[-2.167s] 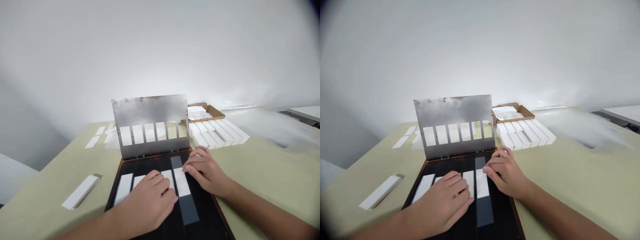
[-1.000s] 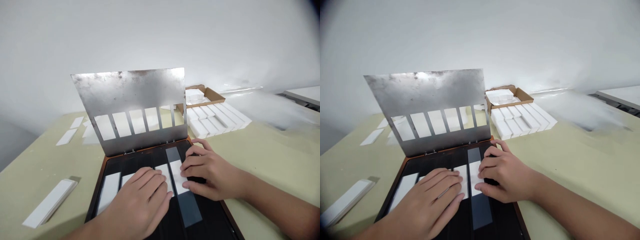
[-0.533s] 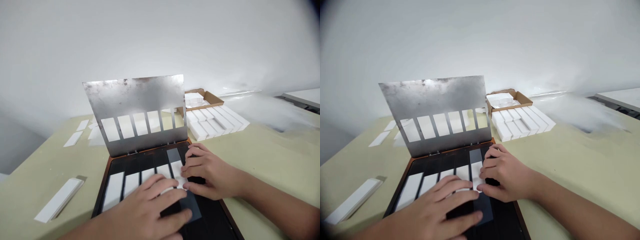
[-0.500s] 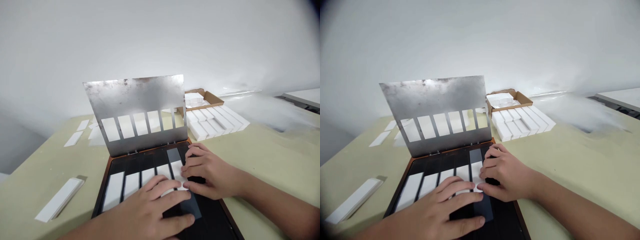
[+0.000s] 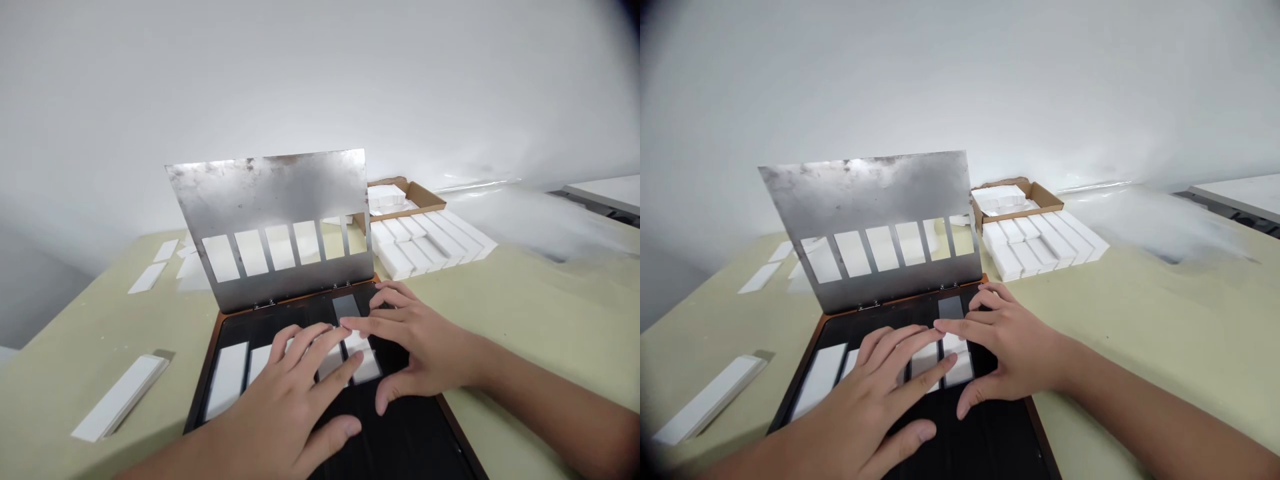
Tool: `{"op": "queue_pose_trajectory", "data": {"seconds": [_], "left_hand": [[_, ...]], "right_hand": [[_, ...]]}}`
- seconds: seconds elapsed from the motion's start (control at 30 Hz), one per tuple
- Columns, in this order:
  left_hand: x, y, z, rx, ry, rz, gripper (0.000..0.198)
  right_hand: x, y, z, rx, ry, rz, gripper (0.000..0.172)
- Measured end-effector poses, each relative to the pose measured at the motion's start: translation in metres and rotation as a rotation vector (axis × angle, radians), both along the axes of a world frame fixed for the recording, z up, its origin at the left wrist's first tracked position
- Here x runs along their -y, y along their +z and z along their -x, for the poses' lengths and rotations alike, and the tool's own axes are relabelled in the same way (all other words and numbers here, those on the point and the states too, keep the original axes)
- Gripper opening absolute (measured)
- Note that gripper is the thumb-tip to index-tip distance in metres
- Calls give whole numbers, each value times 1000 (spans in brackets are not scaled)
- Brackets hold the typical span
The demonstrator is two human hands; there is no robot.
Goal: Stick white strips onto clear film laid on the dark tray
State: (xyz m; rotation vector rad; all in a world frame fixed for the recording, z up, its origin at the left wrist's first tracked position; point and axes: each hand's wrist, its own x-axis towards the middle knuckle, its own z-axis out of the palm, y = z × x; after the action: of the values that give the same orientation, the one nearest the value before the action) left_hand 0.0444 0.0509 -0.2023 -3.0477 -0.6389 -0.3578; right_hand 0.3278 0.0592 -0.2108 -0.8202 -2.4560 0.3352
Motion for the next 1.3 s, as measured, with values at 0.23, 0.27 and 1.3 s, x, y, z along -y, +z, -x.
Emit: {"op": "queue_pose_trajectory", "data": {"seconds": [0.23, 0.27, 1.3], "left_hand": [[0, 3, 7, 228, -91, -40, 44], [0, 5, 7, 239, -162, -49, 38], [-1, 1, -1, -18, -27, -22, 58]], "right_hand": [[1, -6, 4, 45, -57, -26, 70], [1, -6, 4, 47, -57, -22, 68], [1, -2, 4, -45, -62, 1, 64]]}}
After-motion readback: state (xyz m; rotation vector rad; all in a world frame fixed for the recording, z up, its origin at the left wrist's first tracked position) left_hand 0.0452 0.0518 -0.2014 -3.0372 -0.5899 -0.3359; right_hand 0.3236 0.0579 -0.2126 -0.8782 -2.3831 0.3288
